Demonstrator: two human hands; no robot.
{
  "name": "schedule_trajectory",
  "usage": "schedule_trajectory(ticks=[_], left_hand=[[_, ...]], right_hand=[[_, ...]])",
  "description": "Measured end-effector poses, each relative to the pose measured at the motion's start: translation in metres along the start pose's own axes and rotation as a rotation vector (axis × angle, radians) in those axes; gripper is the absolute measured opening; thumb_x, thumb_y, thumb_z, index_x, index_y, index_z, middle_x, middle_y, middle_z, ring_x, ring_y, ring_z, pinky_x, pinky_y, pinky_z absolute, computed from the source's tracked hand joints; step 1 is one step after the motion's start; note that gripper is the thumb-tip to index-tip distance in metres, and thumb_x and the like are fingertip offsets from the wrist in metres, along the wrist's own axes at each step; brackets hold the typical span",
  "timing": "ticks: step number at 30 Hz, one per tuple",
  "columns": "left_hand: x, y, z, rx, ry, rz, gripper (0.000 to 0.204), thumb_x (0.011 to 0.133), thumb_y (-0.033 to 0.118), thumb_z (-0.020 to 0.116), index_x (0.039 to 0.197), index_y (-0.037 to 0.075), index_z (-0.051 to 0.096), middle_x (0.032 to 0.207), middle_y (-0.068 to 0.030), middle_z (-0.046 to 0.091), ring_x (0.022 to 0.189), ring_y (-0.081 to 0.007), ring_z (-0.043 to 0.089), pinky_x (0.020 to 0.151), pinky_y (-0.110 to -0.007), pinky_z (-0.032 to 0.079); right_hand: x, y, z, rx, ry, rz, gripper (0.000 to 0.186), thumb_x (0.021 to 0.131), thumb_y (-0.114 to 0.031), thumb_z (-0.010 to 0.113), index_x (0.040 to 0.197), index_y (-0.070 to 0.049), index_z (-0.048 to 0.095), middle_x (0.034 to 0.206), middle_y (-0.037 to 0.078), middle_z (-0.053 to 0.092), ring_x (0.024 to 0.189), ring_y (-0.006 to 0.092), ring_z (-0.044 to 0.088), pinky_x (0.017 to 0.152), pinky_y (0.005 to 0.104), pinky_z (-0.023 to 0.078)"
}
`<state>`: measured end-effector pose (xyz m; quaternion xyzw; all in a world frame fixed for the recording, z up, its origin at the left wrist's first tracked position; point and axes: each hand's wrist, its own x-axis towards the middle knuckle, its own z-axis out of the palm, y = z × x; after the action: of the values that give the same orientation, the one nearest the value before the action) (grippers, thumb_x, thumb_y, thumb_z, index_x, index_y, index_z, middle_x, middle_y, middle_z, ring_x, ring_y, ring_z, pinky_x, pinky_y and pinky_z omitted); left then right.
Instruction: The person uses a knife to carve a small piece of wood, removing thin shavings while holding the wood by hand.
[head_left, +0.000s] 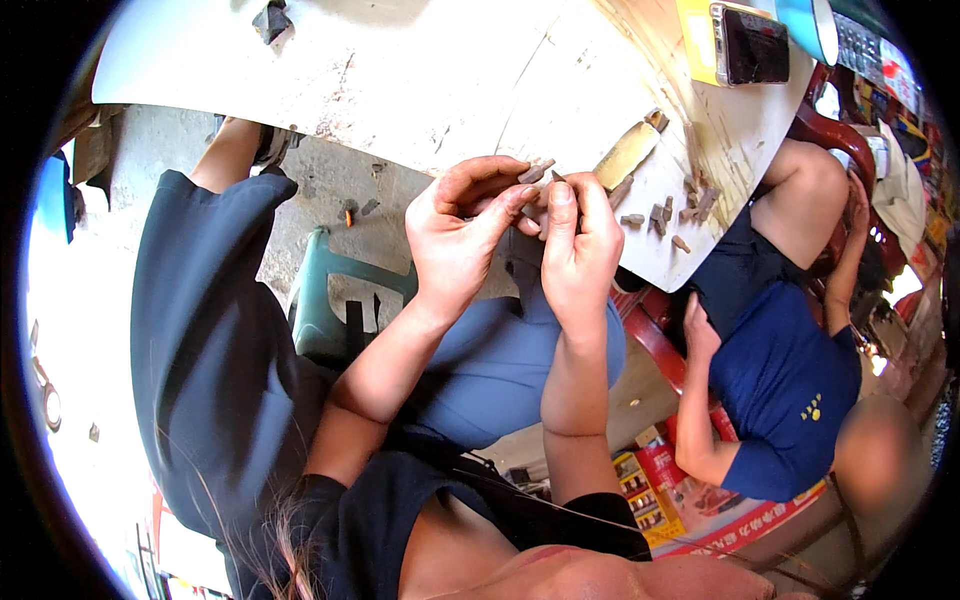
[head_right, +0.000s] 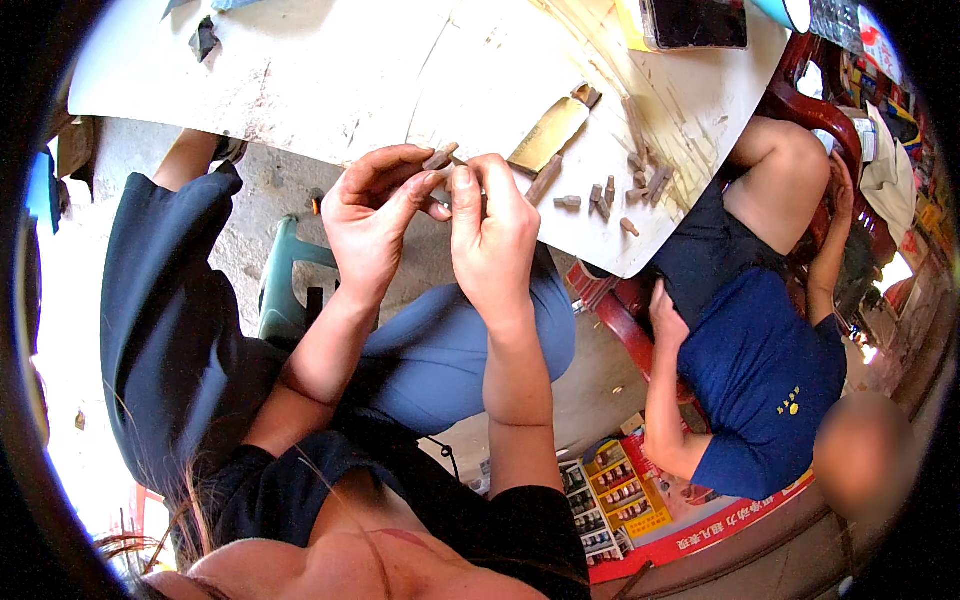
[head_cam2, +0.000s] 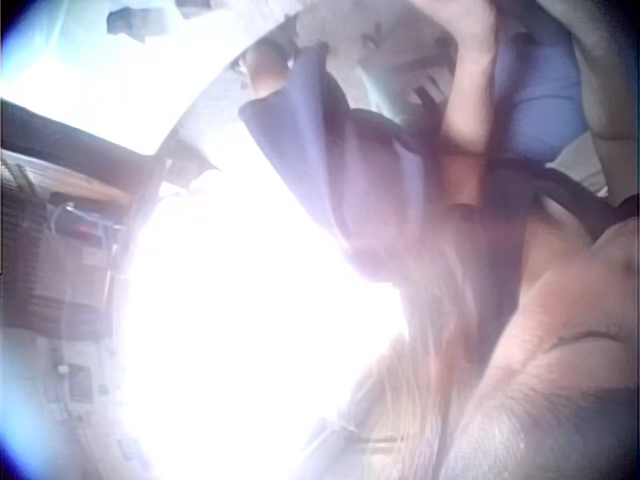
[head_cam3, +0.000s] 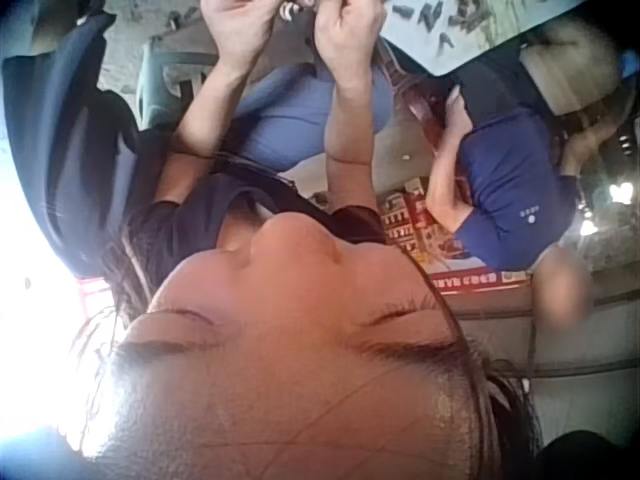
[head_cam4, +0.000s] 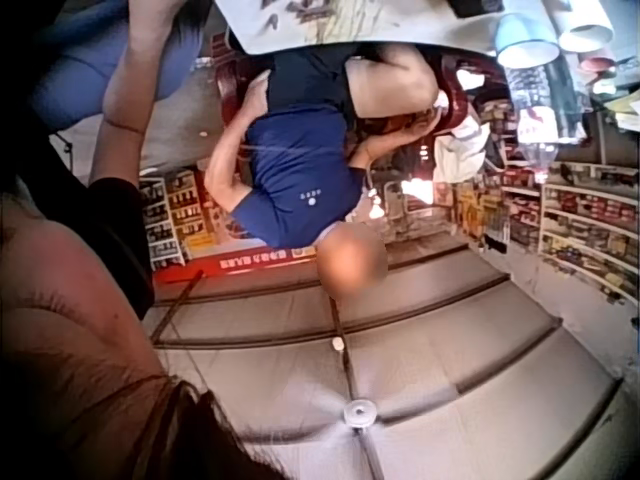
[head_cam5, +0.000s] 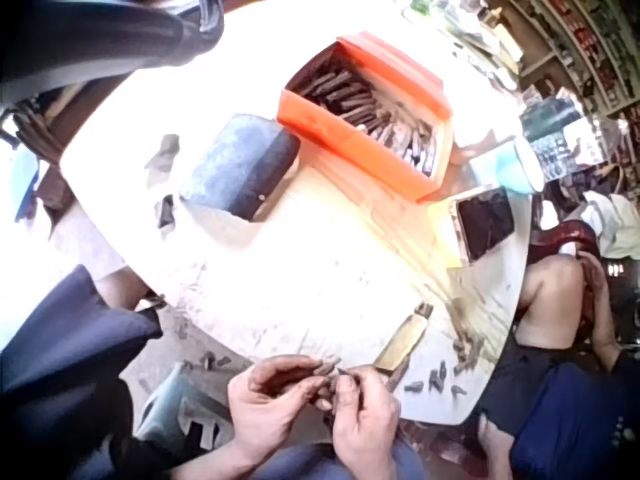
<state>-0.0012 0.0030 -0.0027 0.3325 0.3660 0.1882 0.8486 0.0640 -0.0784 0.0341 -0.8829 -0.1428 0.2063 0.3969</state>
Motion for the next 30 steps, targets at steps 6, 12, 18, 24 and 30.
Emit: schedule_trajectory(ticks=[6,12,18,24,30], left_hand=[[-0.004,-0.004,0.0,0.139,-0.012,0.095,0.021,0.081,-0.006,0.066,0.102,-0.007,0.063,0.092,-0.0114,0.068,0.075,-0.012,0.065,0.062,-0.023,0.054],[-0.005,0.0,-0.003,0.556,-0.011,0.326,0.019,0.079,-0.004,0.069,0.098,-0.003,0.066,0.087,-0.0112,0.069,0.068,-0.0125,0.065,0.059,-0.022,0.051],[-0.003,-0.011,-0.014,0.702,0.127,0.631,0.025,0.074,-0.005,0.072,0.098,0.0,0.068,0.084,-0.0078,0.066,0.066,-0.011,0.059,0.054,-0.021,0.044],[0.002,-0.025,-0.03,0.904,0.27,0.848,0.03,0.063,0.001,0.078,0.09,0.009,0.069,0.079,-0.0015,0.056,0.076,-0.0175,0.048,0.067,-0.029,0.037],[0.003,-0.026,-0.033,0.878,0.286,0.798,0.027,0.062,0.001,0.078,0.086,0.009,0.068,0.079,-0.0021,0.049,0.074,-0.0182,0.044,0.064,-0.028,0.038]], right_hand=[[0.003,-0.001,0.003,-0.005,0.03,-0.026,0.013,0.094,-0.011,0.054,0.09,0.001,0.055,0.071,0.015,0.06,0.059,0.0226,0.061,0.054,0.0334,0.047],[0.007,0.002,0.003,-0.037,0.033,-0.053,0.012,0.093,-0.011,0.054,0.092,0.001,0.055,0.072,0.016,0.06,0.06,0.0241,0.061,0.054,0.0339,0.047],[0.004,-0.003,0.004,0.028,0.059,0.039,0.009,0.095,-0.007,0.047,0.098,0.001,0.051,0.069,0.014,0.057,0.059,0.0243,0.057,0.056,0.0334,0.045],[-0.001,0.002,0.01,-0.215,-0.01,-0.322,0.006,0.089,-0.004,0.054,0.092,0.001,0.052,0.082,0.015,0.054,0.067,0.0298,0.057,0.059,0.0374,0.046],[-0.004,0.001,0.017,-0.223,-0.016,-0.251,0.011,0.083,-0.004,0.062,0.089,-0.001,0.053,0.086,0.015,0.053,0.071,0.0336,0.057,0.061,0.0408,0.047]])
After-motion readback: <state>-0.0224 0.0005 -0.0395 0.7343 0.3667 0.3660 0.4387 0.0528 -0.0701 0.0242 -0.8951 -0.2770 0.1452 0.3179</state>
